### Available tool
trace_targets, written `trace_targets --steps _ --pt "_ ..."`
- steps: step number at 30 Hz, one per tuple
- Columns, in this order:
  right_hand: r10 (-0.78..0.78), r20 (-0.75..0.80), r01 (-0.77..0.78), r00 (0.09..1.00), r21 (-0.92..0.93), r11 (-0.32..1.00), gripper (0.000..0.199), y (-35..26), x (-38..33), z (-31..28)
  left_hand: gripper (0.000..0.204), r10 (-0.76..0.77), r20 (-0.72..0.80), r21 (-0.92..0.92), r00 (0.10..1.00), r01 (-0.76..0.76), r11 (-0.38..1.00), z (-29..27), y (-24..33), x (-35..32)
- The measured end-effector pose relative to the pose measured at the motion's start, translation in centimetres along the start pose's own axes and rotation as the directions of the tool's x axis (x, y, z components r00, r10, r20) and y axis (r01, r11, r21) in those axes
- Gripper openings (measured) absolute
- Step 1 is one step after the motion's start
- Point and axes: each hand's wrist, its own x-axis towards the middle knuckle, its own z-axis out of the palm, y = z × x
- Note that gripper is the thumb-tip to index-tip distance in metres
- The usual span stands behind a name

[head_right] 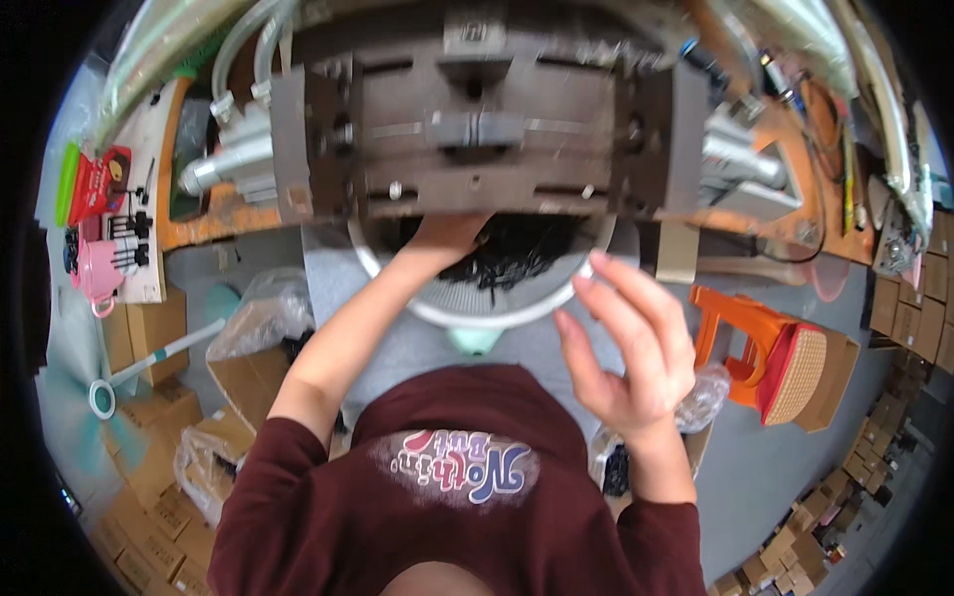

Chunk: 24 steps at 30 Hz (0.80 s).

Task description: Assemble small black plastic components using a pneumatic clamping machine.

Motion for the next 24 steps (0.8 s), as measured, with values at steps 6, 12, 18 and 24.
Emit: trace_targets --steps 6,12,18,24 --pt "-0.224 -0.163 0.203 0.961 -0.140 0.969 0.032 0.3 6.2 -4.8 0.073 -0.095 0.324 0.003 0.941 0.099 0.995 -6.2 0.7 -0.3" --pt "-0.362 -0.241 0.238 0.901 -0.425 0.873 0.020 4.5 18.8 -7.7 0.081 -0.032 0.209 -0.010 0.977 0.035 0.999 -12.8 3.9 -3.0" --pt "-0.322 0.316 0.448 0.893 -0.703 0.553 0.063 10.4 28.0 -8.4 0.073 -0.005 0.191 -0.206 0.982 0.045 0.977 -15.2 7.3 -5.0" --pt "-0.027 0.422 0.305 0.906 -0.607 0.734 0.078 12.3 33.5 -5.9 0.059 0.074 0.101 -0.295 0.992 -0.041 0.955 -15.8 9.7 -5.6"
